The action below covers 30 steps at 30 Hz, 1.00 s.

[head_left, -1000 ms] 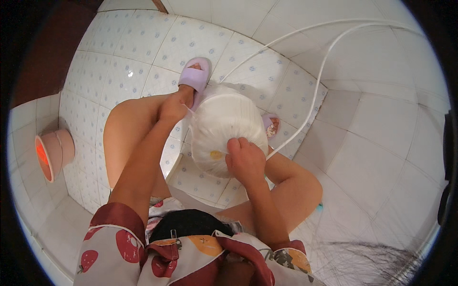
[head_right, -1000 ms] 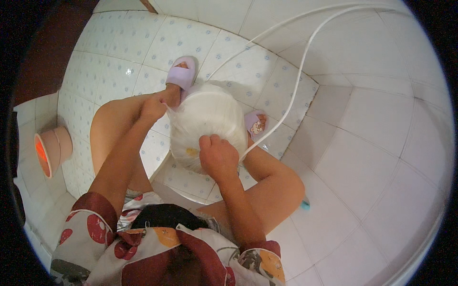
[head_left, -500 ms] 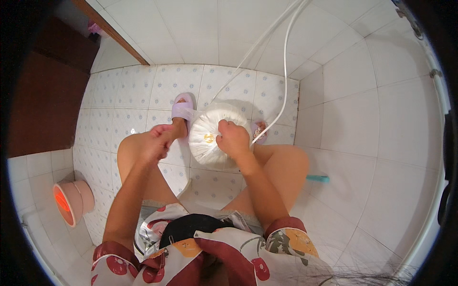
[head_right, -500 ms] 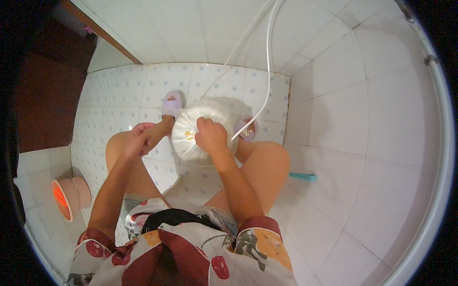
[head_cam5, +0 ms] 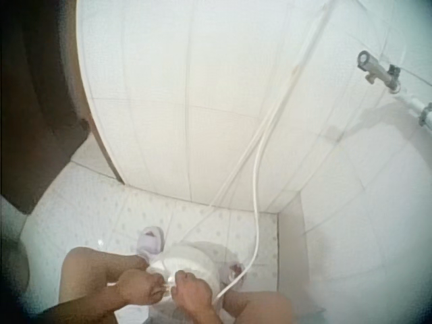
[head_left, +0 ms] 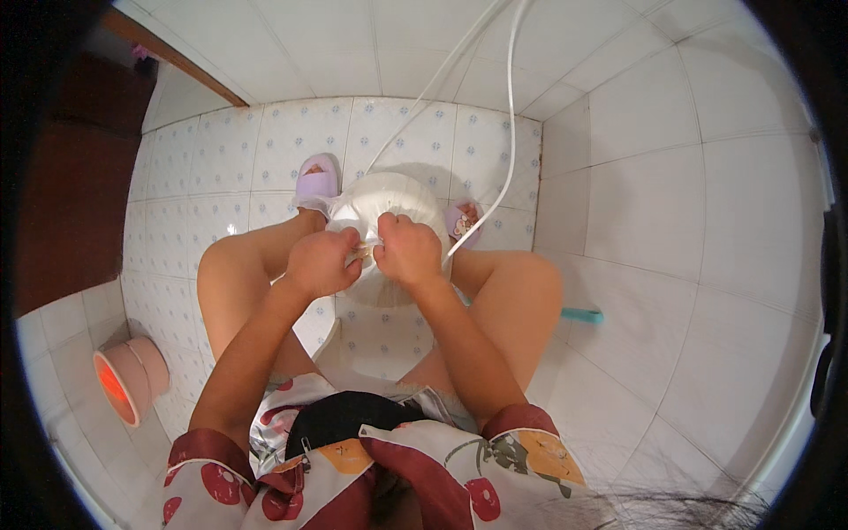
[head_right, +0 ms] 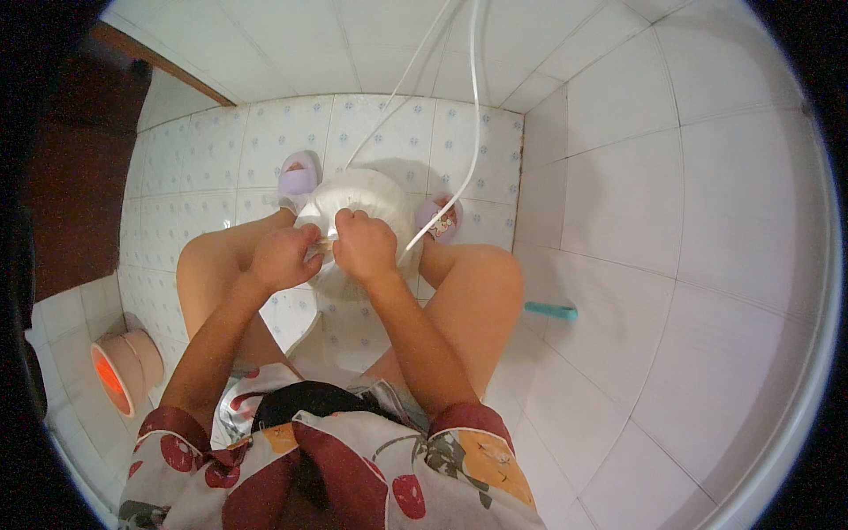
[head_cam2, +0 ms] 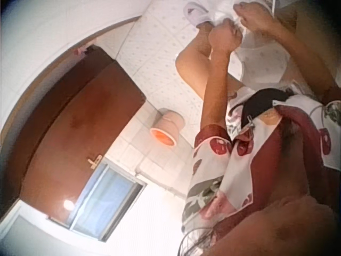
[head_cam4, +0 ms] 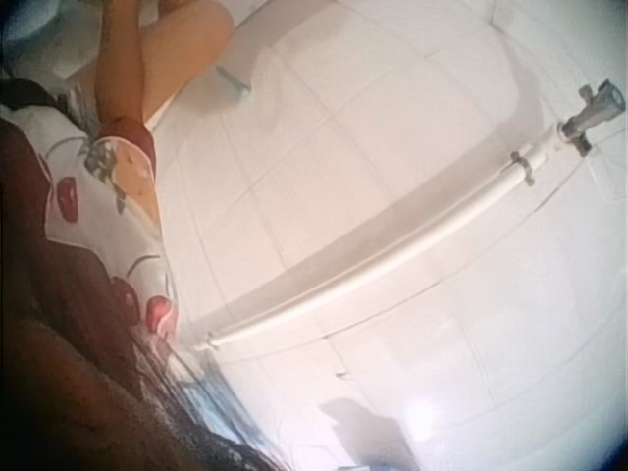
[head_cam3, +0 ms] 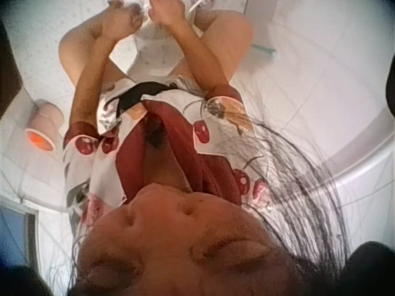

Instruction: The person scrubs the tiled bathroom floor with a long-handled brush, moves a small wooden stool and a white water container, opens a window, and places a white rectangular object on the window sill. The person then returns to the water container and manipulates the attached tubing.

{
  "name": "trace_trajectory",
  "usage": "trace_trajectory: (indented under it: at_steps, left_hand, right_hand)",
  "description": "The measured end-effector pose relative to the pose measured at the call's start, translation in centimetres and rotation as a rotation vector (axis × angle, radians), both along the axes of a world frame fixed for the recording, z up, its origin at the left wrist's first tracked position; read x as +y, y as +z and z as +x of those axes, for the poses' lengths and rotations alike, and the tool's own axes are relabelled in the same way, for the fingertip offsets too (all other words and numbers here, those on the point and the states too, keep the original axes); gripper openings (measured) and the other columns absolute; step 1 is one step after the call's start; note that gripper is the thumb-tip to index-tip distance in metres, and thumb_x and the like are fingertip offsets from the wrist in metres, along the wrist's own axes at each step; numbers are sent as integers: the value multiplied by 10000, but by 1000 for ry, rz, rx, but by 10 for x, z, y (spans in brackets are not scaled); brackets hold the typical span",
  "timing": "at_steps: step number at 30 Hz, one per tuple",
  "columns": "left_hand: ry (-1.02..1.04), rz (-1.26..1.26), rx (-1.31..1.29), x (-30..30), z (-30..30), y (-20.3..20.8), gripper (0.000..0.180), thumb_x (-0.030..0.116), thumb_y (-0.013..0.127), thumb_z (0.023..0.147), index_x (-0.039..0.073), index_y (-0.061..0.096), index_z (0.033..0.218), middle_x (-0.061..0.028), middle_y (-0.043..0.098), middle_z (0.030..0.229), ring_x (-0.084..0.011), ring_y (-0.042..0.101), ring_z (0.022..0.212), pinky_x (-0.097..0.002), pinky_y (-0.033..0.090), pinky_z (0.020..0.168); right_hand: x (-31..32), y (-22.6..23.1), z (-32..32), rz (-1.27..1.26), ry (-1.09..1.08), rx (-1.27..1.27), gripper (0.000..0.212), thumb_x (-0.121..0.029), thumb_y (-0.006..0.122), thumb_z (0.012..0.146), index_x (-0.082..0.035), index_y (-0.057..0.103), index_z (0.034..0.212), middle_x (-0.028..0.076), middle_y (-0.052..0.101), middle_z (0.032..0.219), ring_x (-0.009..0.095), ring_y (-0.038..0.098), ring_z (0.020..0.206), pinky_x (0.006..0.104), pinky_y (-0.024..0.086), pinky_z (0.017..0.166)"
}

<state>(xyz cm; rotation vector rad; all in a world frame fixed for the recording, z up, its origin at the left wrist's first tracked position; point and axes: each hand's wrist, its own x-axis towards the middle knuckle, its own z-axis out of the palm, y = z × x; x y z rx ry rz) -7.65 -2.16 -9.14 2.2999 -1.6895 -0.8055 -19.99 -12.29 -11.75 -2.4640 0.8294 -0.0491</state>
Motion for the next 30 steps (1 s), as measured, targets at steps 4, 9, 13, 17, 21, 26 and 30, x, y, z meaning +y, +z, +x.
trace_trajectory:
  at_steps: [4,9,13,17,21,26,30]
  left_hand:
    - [8,78,-7,2,0,12,208,251,588,713,58,572,786,-147,598,718,-336,577,702,-437,451,615]
    - [69,170,-1,12,-3,11,230,285,564,750,61,561,805,-117,594,718,-306,585,718,-432,455,604]
    - [149,72,98,20,-1,6,208,257,578,743,50,568,765,-144,597,727,-332,579,699,-440,448,606]
    - [131,-4,160,24,8,0,215,261,572,741,50,562,778,-140,597,735,-329,580,707,-443,449,607]
    - [124,49,201,28,16,11,231,268,564,732,49,570,806,-135,598,751,-321,582,725,-440,456,614]
    - [84,34,187,36,25,8,218,255,567,713,57,587,803,-138,599,753,-329,583,731,-444,460,613]
    - [72,37,239,36,28,0,215,249,568,704,66,595,815,-139,603,765,-334,586,739,-445,466,618]
  right_hand:
    - [-2,-2,2,6,-35,22,210,-168,616,626,-76,506,779,117,565,745,325,568,634,424,459,561]
    - [-10,15,7,124,5,136,258,-218,636,621,-87,538,819,112,570,809,305,573,730,397,460,638]
    - [-20,39,18,192,28,256,341,-304,665,620,-90,554,861,119,570,879,287,572,819,376,452,694]
    - [-20,42,47,72,22,390,438,-397,681,619,-57,549,862,138,588,884,295,589,839,382,470,700]
    - [-22,33,63,18,74,472,363,-366,668,658,-86,549,856,116,601,866,298,587,802,402,459,670]
    - [-21,23,75,-95,98,477,268,-246,616,705,-65,502,866,116,616,780,286,604,763,406,469,650]
    - [-20,40,96,-189,160,669,295,-172,610,692,-43,458,910,129,616,778,272,614,789,383,486,620]
